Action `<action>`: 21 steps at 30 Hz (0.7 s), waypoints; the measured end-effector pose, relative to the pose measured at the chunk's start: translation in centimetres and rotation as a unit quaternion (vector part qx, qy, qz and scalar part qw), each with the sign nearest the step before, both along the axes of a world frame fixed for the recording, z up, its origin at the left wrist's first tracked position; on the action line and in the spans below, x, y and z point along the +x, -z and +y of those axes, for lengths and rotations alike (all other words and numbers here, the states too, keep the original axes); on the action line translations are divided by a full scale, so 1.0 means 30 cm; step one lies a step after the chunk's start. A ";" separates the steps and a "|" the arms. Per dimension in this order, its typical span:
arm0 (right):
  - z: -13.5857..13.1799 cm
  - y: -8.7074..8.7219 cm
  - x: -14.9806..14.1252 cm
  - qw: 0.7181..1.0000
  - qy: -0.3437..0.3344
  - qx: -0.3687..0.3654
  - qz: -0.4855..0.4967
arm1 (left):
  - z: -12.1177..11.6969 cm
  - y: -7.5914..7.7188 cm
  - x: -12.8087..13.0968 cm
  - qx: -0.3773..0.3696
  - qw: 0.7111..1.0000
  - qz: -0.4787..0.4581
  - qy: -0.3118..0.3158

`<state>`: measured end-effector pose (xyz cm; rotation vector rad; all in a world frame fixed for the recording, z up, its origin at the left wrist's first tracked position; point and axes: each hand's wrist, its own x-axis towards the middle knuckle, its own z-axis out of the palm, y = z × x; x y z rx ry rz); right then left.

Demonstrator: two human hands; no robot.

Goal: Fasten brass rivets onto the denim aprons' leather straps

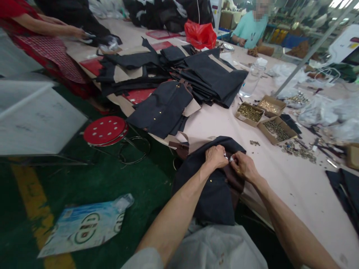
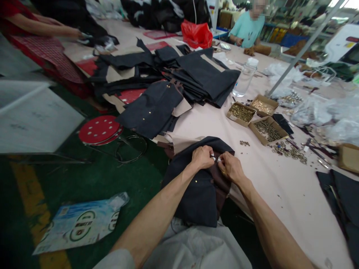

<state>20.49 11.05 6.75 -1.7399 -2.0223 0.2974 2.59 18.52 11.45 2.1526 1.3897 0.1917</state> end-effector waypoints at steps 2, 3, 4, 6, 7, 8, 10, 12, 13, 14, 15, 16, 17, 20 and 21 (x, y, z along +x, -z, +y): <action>-0.003 0.002 0.012 1.000 -0.001 -0.002 0.010 | -0.001 -0.001 -0.002 -0.002 1.000 -0.004 -0.001; -0.004 -0.004 0.020 1.000 0.005 -0.007 0.025 | -0.001 -0.001 -0.002 -0.003 1.000 -0.006 -0.001; -0.006 -0.013 0.026 0.999 0.015 -0.012 0.042 | 0.000 0.001 -0.003 -0.004 1.000 -0.008 -0.001; -0.003 -0.036 0.030 0.997 0.032 -0.013 0.073 | 0.004 0.006 -0.002 -0.005 1.000 -0.011 0.001; 0.003 -0.047 0.028 0.996 0.033 -0.009 0.082 | 0.007 0.009 -0.002 -0.007 1.000 -0.012 0.002; 0.012 -0.057 0.025 0.996 0.028 -0.004 0.085 | 0.010 0.012 -0.002 -0.008 1.000 -0.013 0.004; 0.038 -0.069 0.018 0.997 0.012 0.005 0.082 | 0.016 0.018 -0.002 -0.010 1.000 -0.016 0.008; 0.071 -0.069 0.014 0.997 -0.001 0.003 0.079 | 0.020 0.023 -0.005 -0.009 1.000 -0.020 0.012; 0.087 -0.066 0.013 0.997 -0.004 -0.001 0.080 | 0.022 0.026 -0.007 -0.007 1.000 -0.023 0.015; 0.101 -0.061 0.013 0.996 -0.006 -0.008 0.083 | 0.024 0.028 -0.010 -0.006 0.999 -0.026 0.018; 0.113 -0.056 0.013 0.996 -0.005 -0.016 0.088 | 0.027 0.031 -0.014 -0.004 0.999 -0.030 0.022; 0.123 -0.051 0.013 0.995 0.001 -0.025 0.093 | 0.031 0.033 -0.017 -0.003 0.999 -0.035 0.026; 0.131 -0.047 0.013 0.995 0.012 -0.036 0.097 | 0.036 0.034 -0.022 -0.003 0.999 -0.041 0.033; 0.148 -0.044 0.016 0.989 0.053 -0.072 0.117 | 0.049 0.032 -0.038 -0.004 0.997 -0.058 0.058; 0.154 -0.046 0.019 0.986 0.064 -0.087 0.129 | 0.051 0.028 -0.044 -0.002 0.996 -0.061 0.066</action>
